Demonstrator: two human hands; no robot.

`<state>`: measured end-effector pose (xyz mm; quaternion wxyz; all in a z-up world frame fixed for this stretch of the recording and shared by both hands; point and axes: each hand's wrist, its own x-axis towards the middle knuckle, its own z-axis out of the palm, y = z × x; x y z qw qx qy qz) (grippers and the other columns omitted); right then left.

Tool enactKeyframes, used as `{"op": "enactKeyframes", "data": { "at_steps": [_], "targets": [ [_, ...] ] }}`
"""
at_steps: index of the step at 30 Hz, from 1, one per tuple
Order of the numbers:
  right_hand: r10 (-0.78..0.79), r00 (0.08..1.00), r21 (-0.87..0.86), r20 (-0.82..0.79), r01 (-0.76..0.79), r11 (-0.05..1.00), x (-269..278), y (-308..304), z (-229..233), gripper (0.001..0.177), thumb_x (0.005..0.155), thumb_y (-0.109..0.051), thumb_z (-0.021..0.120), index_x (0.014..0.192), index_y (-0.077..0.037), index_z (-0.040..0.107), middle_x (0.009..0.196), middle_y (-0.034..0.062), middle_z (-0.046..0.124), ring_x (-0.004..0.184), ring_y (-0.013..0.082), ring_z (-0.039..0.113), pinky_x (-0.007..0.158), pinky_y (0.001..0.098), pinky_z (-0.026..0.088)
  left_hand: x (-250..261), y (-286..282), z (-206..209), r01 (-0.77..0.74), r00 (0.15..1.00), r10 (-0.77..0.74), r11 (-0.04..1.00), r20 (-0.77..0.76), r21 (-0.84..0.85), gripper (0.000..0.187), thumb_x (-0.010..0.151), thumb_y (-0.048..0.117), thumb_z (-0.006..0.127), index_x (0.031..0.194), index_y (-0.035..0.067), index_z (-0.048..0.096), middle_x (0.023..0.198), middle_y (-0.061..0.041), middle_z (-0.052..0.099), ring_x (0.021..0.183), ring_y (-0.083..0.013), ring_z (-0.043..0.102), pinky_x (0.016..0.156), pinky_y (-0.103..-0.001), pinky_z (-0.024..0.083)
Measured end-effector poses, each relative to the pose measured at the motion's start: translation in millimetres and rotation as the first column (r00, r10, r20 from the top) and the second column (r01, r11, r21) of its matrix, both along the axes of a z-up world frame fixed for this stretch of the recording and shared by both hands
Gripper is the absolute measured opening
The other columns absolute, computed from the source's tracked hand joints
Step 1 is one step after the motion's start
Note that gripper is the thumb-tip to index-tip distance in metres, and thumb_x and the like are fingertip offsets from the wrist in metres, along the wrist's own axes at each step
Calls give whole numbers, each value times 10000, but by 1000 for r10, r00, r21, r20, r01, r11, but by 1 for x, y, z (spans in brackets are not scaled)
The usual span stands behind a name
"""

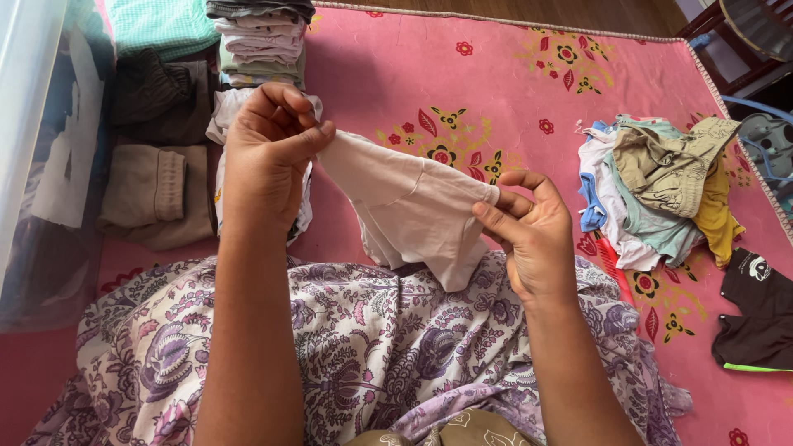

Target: The person folds a white shirt, a pair of khaki shorts, and a yellow pair of shorts one at a time on a pink bedspread and places them into a stack.

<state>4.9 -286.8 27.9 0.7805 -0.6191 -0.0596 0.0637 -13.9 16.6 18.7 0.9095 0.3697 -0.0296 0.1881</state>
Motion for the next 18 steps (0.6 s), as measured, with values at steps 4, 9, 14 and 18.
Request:
{"op": "enactKeyframes", "data": {
  "at_steps": [4,9,14,18],
  "targets": [
    [-58,997,16,42,57,998,-3,4,-2,382,858,116,731,1169,-33,567,1012,121,742,912,149,731,812,264,612,-7,14,1,39,996,-47,993,74,108,331,801,-217,704,934,68,605,921,-19,624,893,-115,634,870,-263,568],
    [-26,995,18,91,24,1000,-8,15,-2,350,865,113,757,1134,-18,576,951,97,723,879,139,711,828,273,610,-20,34,6,-10,998,38,889,-53,458,310,822,-177,770,924,65,606,940,-16,616,880,-109,594,836,-290,520],
    [-12,1000,19,18,12,1000,-14,30,3,358,847,92,765,1125,-31,576,942,79,726,859,134,708,800,268,594,-30,-8,33,-484,839,415,270,353,833,427,822,-79,775,1204,49,633,1189,-56,674,1154,-222,671,1039,-370,535],
    [29,999,-11,37,-29,1000,-15,42,9,367,833,84,768,1105,-40,557,937,92,743,875,134,721,839,277,601,-36,-63,53,-304,952,37,188,303,934,451,692,189,888,1064,42,681,1027,-139,682,991,-369,644,867,-457,494]
  ]
}}
